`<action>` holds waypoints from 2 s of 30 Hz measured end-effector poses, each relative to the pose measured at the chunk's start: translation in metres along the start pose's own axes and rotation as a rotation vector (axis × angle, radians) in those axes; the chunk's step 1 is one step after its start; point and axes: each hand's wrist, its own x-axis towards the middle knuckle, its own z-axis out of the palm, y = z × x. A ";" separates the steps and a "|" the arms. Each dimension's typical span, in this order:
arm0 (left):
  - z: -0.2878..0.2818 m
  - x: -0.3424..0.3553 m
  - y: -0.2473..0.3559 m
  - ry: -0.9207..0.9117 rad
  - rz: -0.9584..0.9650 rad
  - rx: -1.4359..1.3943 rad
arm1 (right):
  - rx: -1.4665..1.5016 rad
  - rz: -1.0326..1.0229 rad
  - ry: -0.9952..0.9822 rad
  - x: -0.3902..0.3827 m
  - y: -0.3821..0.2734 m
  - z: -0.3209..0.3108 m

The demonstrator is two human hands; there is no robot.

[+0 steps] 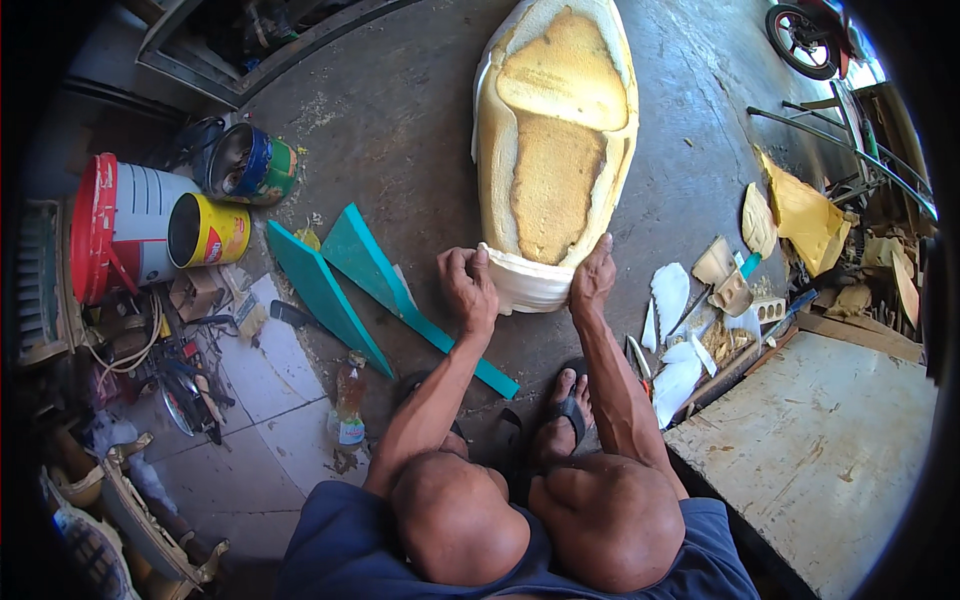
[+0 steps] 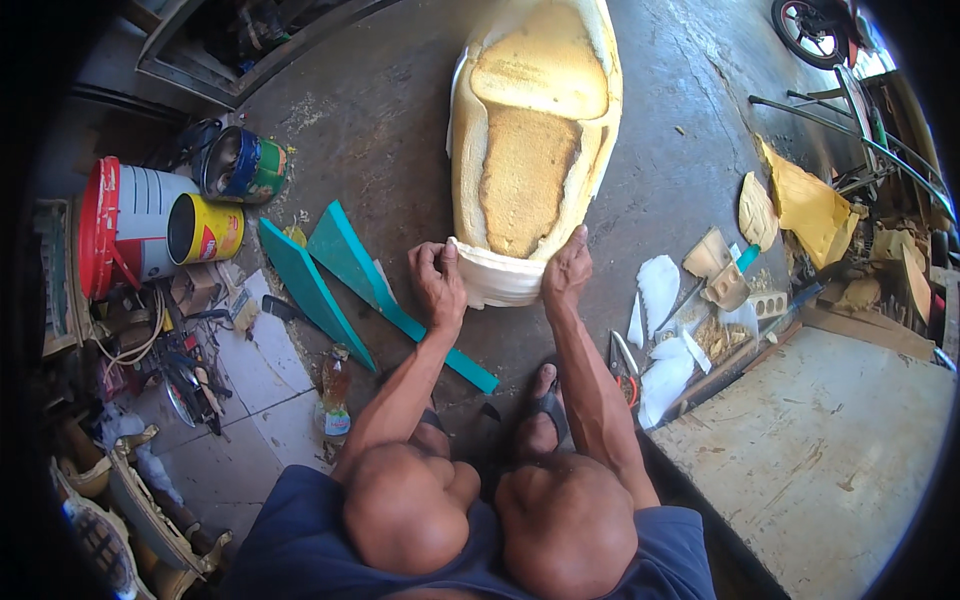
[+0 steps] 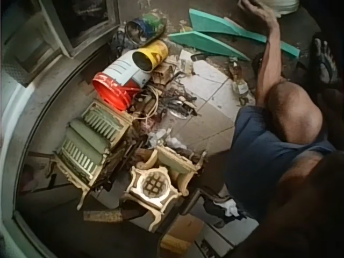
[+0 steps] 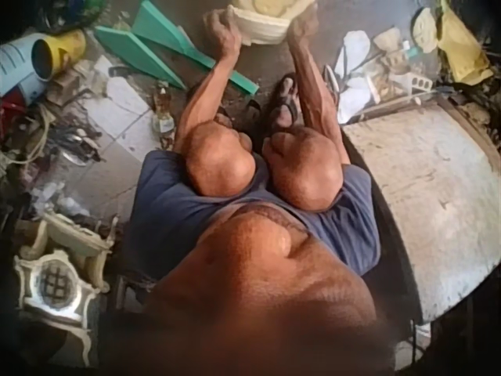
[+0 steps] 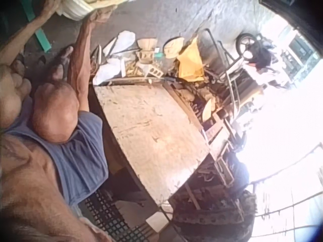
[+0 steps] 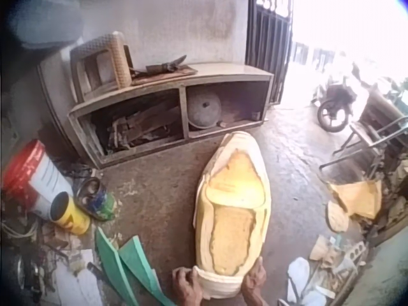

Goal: The person applies adhesive from a bottle to pieces of foam and the surface of a motorcycle seat foam base, then presses and fits the foam pieces onto the base using their hands and cuts the foam with shears.

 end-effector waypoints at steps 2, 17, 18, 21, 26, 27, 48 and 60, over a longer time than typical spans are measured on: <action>0.005 -0.002 -0.001 -0.010 -0.032 -0.002 | -0.030 0.010 -0.012 0.001 0.001 -0.001; 0.045 0.033 0.037 -0.161 -0.760 -0.163 | 0.262 0.291 -0.126 0.000 -0.012 0.002; 0.044 0.031 0.035 -0.153 -0.734 -0.135 | 0.291 0.265 -0.056 0.001 -0.012 0.008; 0.044 0.030 0.031 -0.191 -0.680 -0.035 | 0.193 0.152 0.017 -0.002 -0.009 0.014; 0.037 0.024 0.024 -0.228 -0.667 -0.031 | -0.057 0.112 0.043 -0.009 -0.015 0.014; 0.038 0.023 0.024 -0.207 -0.664 -0.053 | -0.056 0.124 0.055 -0.007 -0.014 0.014; 0.039 0.029 0.044 -0.217 -0.570 0.076 | 0.043 0.242 -0.037 -0.010 -0.023 0.011; 0.046 0.016 0.034 -0.124 -0.420 0.000 | 0.162 0.043 0.107 -0.002 0.002 0.020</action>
